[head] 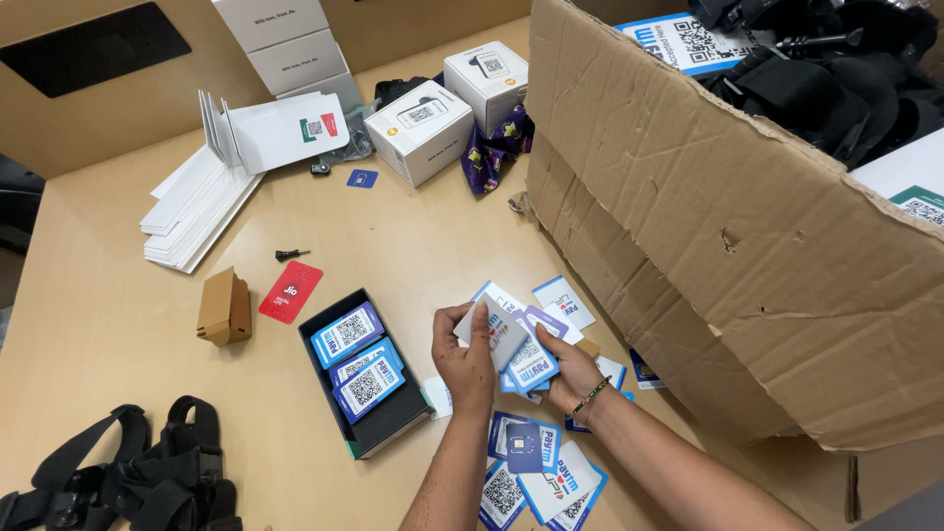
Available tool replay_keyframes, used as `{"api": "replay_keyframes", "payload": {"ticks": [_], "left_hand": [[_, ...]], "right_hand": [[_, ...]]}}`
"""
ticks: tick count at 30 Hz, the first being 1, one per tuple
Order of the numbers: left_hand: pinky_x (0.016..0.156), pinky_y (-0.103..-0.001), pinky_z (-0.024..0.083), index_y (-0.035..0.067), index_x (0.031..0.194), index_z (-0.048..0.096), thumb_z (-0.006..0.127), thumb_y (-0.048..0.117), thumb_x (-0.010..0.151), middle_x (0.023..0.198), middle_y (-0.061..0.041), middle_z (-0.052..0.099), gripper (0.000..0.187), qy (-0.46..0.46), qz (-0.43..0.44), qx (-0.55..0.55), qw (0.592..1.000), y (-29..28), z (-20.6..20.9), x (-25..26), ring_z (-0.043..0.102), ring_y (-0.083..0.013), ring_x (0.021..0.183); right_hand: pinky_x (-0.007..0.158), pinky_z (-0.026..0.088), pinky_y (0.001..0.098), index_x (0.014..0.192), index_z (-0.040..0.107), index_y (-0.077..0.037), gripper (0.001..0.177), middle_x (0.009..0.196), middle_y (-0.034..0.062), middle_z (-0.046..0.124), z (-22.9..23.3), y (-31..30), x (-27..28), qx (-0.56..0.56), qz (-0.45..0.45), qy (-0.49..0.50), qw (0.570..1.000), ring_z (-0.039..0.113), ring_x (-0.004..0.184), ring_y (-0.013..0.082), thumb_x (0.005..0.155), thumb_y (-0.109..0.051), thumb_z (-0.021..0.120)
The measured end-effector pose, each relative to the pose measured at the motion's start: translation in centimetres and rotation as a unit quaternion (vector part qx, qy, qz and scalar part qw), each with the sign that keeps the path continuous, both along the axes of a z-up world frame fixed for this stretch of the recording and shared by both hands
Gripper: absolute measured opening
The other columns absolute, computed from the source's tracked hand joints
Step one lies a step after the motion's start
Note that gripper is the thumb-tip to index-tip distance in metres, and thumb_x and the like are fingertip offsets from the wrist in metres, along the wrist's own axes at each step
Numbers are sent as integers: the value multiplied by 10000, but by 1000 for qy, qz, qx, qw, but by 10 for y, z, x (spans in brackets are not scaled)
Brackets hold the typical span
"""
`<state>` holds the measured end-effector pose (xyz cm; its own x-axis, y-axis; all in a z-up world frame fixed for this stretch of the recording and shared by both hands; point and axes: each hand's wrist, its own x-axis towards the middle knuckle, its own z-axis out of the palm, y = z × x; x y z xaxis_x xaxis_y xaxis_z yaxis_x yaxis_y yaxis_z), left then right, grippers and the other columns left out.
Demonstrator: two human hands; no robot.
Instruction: The person organizes and packages various items including QR code cards, electronic components, and white informational leaflets into a black box and cardboard containers on a desk.
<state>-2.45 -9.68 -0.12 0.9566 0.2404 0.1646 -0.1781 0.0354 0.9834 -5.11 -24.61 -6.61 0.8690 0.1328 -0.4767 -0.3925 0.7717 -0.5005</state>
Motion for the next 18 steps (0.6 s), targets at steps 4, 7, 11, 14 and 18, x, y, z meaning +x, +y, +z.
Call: {"api": "replay_keyframes", "payload": {"ticks": [4,7,11,14,18], "left_hand": [[1083,-426,462,72,967,710,729,223,946,1240,-115,736,154,-177,-65,161,969,0,20,-19,598,-298,1342],[1135,-513,350,88,922,765,764,242,883,1322,-124,703,158,-215,-162,305,914,2,11,-33,522,-369,1394],[1229,-513,283,91,876,763,741,274,888,1330,-99,720,185,-134,-263,239,925,2,-25,-34,516,-341,1440],[1344,-512,233,96,889,743,740,297,921,1291,-83,812,204,-84,-313,205,923,4,-43,-27,588,-294,1458],[1115,-467,472,194,1312,605,828,541,665,1531,-165,514,768,3,-330,199,923,9,-13,-30,489,-325,1449]], "right_hand": [[761,590,374,1255,617,-78,378,1111,91,725,-16,-12,6,26,-11,-11,1000,726,933,185,1025,-357,507],[859,605,401,1239,606,-53,328,1101,107,705,-10,-13,8,53,-64,-19,996,721,951,201,1048,-299,506],[875,613,399,1189,598,-19,312,1070,135,725,9,-23,0,36,-46,-10,998,743,962,237,989,-236,497],[848,625,407,1148,591,20,274,1040,159,723,3,-33,-4,31,17,11,999,744,938,250,955,-164,524],[776,631,382,1159,638,21,373,1024,187,759,-4,-43,-2,-74,114,45,990,755,890,258,825,-69,499]]}}
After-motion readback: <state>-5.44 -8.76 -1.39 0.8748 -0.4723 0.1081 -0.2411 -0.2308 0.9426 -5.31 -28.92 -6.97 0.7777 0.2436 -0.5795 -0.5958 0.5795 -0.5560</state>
